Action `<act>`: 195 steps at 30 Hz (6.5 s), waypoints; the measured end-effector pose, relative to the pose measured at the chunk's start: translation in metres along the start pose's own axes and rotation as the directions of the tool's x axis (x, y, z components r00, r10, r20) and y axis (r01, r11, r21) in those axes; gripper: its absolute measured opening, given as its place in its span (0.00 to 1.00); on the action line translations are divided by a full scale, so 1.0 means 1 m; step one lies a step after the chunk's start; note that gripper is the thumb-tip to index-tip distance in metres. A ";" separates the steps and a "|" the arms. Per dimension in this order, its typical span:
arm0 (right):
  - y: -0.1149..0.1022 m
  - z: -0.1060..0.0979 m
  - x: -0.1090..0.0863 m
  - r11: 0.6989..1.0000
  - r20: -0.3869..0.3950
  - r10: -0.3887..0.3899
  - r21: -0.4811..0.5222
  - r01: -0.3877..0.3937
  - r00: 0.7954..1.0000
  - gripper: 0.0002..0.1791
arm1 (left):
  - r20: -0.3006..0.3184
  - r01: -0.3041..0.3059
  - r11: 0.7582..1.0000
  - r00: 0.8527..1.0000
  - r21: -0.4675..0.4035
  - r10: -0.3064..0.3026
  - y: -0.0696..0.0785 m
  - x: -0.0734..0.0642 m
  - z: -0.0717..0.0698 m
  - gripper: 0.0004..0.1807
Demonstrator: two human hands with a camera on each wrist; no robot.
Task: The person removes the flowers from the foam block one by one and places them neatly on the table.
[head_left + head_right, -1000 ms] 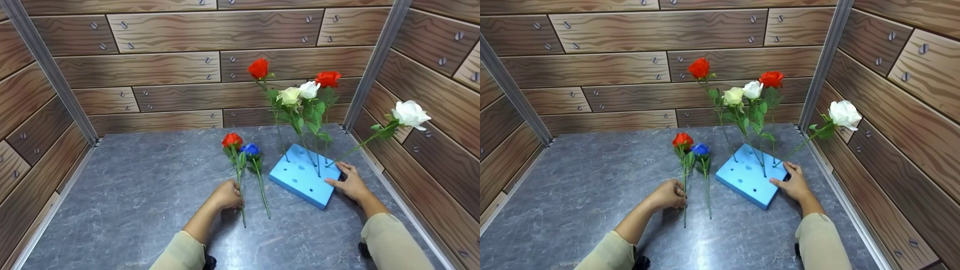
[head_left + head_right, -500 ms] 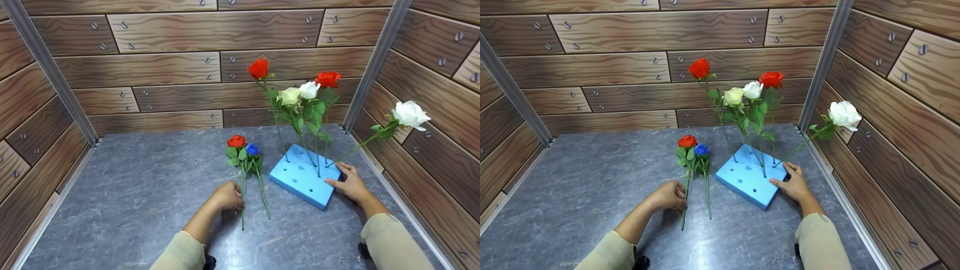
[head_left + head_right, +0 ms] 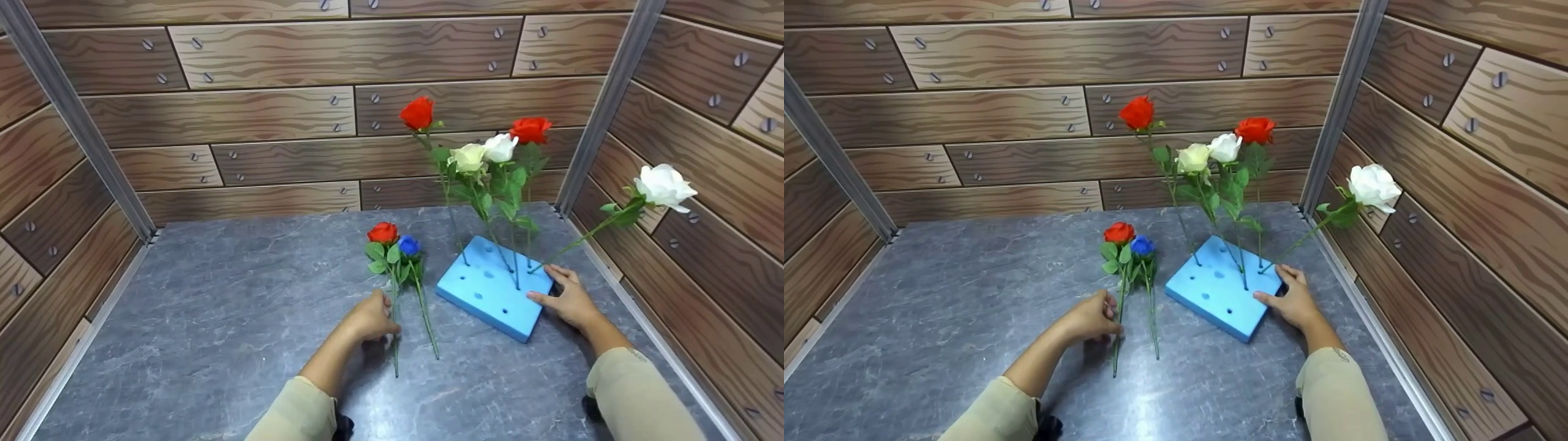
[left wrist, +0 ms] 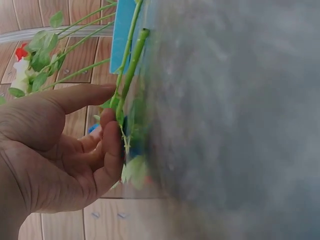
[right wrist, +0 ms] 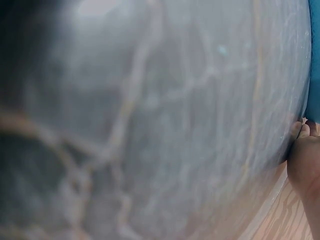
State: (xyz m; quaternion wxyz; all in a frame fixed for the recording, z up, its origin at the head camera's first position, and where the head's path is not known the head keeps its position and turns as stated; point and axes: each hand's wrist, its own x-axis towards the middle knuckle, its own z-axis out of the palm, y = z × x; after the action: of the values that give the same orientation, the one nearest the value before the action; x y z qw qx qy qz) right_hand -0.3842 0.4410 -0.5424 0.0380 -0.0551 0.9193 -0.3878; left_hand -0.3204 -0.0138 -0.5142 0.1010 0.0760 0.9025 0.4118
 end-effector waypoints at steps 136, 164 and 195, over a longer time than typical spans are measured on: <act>0.000 0.003 -0.002 0.999 -0.005 0.026 0.025 -0.025 1.000 0.56 | -0.590 -0.468 0.757 0.796 -0.456 0.136 0.108 0.099 0.062 0.05; 0.001 -0.001 0.000 1.000 0.008 0.024 0.003 -0.024 1.000 0.57 | -0.501 -0.373 0.809 0.858 -0.455 0.114 0.078 0.062 0.019 0.20; -0.001 -0.002 0.000 1.000 0.005 0.017 -0.004 -0.017 1.000 0.57 | -0.388 -0.208 0.935 0.918 -0.287 0.085 0.036 0.030 -0.018 0.35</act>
State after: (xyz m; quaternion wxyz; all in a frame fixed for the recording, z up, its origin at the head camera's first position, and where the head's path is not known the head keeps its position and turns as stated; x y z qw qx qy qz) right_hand -0.3848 0.4416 -0.5404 0.0436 -0.0486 0.9203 -0.3857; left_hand -0.3521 0.0028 -0.4791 -0.0913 0.0480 0.8173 0.5669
